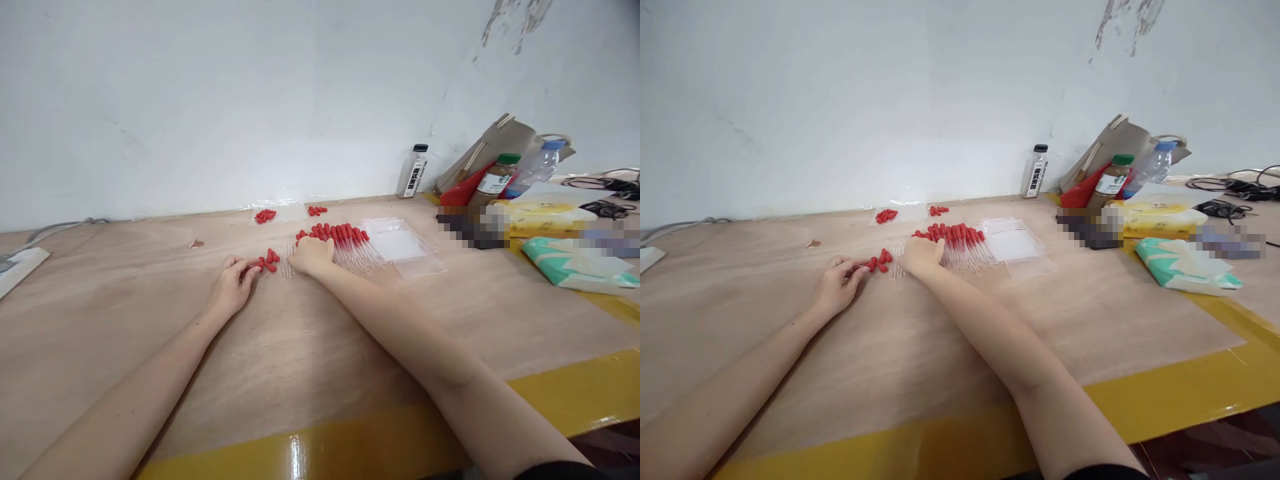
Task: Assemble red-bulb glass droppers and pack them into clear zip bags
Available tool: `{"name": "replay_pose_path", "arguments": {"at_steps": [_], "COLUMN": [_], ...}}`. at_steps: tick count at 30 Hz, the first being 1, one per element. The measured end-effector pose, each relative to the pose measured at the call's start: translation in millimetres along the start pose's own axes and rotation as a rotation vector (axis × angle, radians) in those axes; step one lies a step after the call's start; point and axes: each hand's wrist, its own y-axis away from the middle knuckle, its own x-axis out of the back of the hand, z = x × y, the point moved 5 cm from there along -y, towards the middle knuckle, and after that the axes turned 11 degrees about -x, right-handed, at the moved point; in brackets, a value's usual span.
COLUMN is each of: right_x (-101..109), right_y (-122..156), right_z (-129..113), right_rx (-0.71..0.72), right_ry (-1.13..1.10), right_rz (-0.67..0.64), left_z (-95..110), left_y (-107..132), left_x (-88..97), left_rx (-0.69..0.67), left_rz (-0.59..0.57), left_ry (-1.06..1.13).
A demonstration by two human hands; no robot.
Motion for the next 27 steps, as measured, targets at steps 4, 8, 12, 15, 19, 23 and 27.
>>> {"name": "replay_pose_path", "arguments": {"at_steps": [4,8,12,15,19,23,27], "right_x": [-1.0,2.6,19.2,35.4,46.5,48.1,45.5], "right_y": [-3.7,-1.6,13.2,35.6,71.9,97.4,106.7], "right_z": [-6.7,-7.9,10.2,39.1,79.4,98.0,96.3], "right_rx": [-0.033,-0.023,0.09,0.273,0.543,0.651,0.657], "right_ry": [0.006,-0.002,-0.079,-0.187,-0.265,-0.251,-0.272], "right_rz": [-0.073,-0.074,0.0,0.045,0.049,0.118,0.129], "left_z": [5.9,19.3,32.5,40.4,57.3,79.8,98.4], "left_y": [-0.2,0.9,5.8,11.2,17.4,21.8,24.6], "left_x": [1.8,6.3,6.9,0.5,-16.0,-25.1,-24.0], "left_rx": [-0.08,-0.134,-0.119,-0.052,0.002,-0.019,-0.062], "left_rz": [0.043,0.068,0.023,-0.024,-0.083,-0.123,-0.188], "left_ry": [-0.014,0.004,0.088,0.208,0.43,0.439,0.43]}}
